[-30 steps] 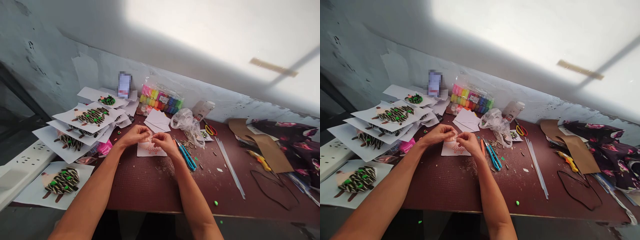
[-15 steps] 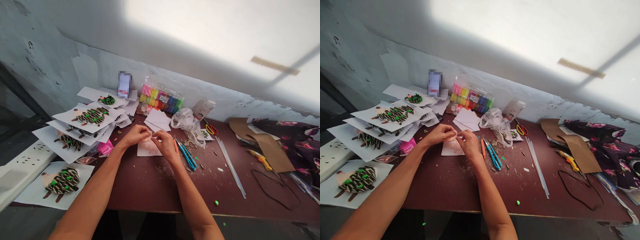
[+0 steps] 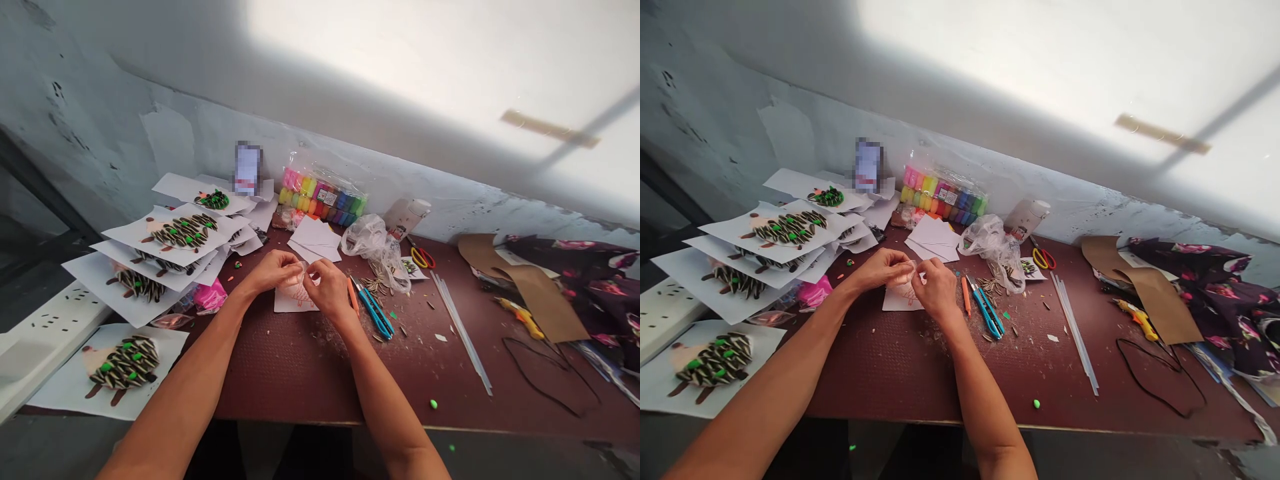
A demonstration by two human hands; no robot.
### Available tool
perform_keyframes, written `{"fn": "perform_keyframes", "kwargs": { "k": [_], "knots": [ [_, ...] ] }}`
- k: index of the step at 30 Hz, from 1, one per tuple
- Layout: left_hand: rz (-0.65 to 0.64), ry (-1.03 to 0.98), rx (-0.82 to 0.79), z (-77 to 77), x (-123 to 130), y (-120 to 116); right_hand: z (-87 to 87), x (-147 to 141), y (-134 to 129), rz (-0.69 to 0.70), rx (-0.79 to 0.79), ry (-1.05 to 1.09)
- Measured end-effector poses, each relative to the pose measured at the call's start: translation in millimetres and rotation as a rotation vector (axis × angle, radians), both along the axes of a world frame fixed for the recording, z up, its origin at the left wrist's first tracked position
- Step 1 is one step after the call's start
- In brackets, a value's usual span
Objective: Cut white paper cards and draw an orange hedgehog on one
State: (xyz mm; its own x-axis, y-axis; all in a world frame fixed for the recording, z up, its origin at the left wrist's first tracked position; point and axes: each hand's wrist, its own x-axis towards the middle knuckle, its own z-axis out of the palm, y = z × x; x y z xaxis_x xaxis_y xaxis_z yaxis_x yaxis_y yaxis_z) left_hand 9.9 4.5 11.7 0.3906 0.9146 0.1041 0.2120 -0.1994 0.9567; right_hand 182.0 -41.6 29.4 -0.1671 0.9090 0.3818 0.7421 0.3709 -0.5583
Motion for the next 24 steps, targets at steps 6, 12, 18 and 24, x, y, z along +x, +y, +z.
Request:
{"fn": "perform_keyframes", "kwargs": {
  "k": [6,12,18,24],
  "knots": [
    [0.090,-0.016,0.009,-11.6,-4.2,9.8,-1.6,7.4,8.3,-0.041,-0.078,0.355],
    [0.231,0.218,0.119,-19.8,-10.3,17.4,-14.9,18.2,6.8,0.049,-0.152,0.188],
    [0.367,0.490,0.303,-25.4,-13.6,15.4,-23.5,16.8,5.9,0.140,-0.154,0.005],
    [0.377,0.514,0.482,-16.3,-11.1,14.2,-30.7,15.7,8.7,0.142,-0.185,0.047]
  ]
}}
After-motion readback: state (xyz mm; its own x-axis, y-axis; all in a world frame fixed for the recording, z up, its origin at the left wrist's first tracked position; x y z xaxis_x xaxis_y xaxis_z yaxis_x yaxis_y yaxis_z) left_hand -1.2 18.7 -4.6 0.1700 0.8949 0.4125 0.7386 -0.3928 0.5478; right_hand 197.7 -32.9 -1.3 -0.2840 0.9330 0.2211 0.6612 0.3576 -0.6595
